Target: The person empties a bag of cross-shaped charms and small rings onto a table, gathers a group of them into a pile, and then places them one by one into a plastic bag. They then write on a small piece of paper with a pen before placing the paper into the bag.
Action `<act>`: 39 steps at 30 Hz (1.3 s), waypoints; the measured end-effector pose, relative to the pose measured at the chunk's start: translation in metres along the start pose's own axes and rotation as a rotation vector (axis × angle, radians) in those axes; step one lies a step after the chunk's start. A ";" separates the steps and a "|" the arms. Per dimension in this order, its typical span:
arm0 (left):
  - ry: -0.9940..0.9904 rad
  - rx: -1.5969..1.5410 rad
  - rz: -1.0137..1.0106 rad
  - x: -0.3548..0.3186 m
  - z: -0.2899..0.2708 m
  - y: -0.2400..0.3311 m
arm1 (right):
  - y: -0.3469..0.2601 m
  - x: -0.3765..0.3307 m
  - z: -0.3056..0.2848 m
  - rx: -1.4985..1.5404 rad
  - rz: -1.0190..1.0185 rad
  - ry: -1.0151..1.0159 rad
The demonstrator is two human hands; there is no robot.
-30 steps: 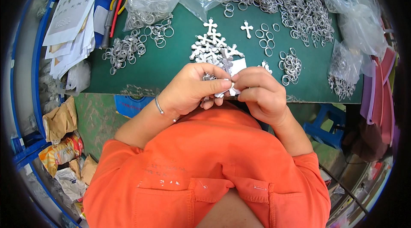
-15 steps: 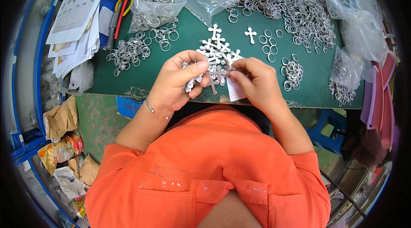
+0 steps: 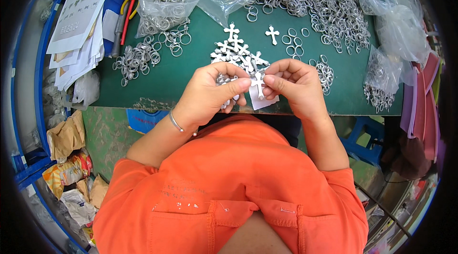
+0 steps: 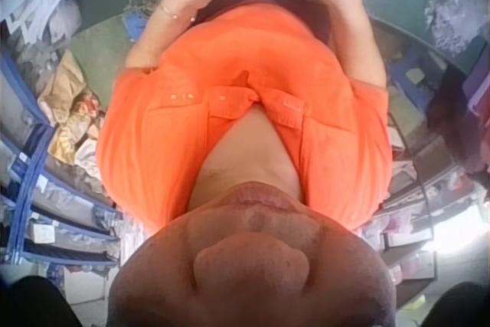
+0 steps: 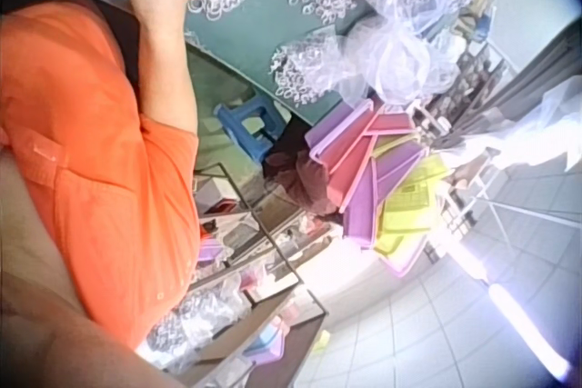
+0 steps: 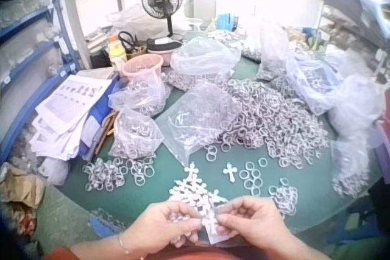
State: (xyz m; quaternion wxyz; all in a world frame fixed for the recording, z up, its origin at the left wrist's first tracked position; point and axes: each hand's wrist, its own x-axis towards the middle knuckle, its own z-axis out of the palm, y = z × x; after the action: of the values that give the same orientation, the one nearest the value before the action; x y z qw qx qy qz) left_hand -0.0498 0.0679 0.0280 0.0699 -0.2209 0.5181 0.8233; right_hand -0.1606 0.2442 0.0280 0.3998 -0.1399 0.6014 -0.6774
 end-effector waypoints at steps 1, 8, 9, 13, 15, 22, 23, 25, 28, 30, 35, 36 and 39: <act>-0.016 0.012 -0.019 0.001 0.001 -0.001 | 0.000 -0.001 0.002 0.009 -0.008 -0.004; -0.238 -0.493 0.060 0.002 -0.019 -0.001 | 0.002 0.004 -0.007 -0.901 -0.509 0.173; -0.228 -0.583 0.068 0.003 -0.020 -0.002 | 0.008 0.006 -0.007 -0.907 -0.527 0.153; -0.387 -0.834 0.027 0.011 -0.030 -0.009 | 0.013 0.008 0.003 -1.056 -0.615 0.057; -0.366 -0.872 -0.023 0.009 -0.027 -0.005 | 0.013 0.008 0.002 -1.019 -0.595 0.039; -0.168 -0.469 -0.010 0.007 -0.018 -0.003 | 0.008 0.006 -0.002 -0.807 -0.786 0.018; -0.123 -0.359 -0.021 0.006 -0.013 0.000 | 0.007 0.006 -0.002 -0.811 -0.876 0.008; -0.052 -0.216 -0.059 0.004 -0.005 0.005 | 0.005 0.005 -0.002 -0.815 -1.056 -0.014; -0.094 -0.254 -0.091 0.004 -0.003 0.003 | 0.004 0.005 0.001 -0.838 -1.219 -0.031; -0.118 -0.260 -0.092 0.004 -0.003 0.002 | 0.005 0.006 0.005 -0.839 -1.263 -0.044; -0.186 -0.308 -0.114 0.003 -0.007 0.003 | 0.011 0.007 0.006 -0.855 -1.300 -0.067; -0.151 -0.289 -0.111 0.002 -0.006 0.002 | 0.012 0.007 0.006 -0.858 -1.305 -0.064; -0.071 -0.206 -0.104 0.001 0.000 0.002 | 0.014 0.006 0.007 -0.856 -1.299 -0.061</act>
State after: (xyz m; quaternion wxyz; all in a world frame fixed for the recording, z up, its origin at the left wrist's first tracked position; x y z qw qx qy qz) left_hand -0.0517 0.0665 0.0293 0.1079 -0.2242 0.4159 0.8747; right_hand -0.1550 0.2356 0.0147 -0.1496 -0.6249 0.5969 -0.4804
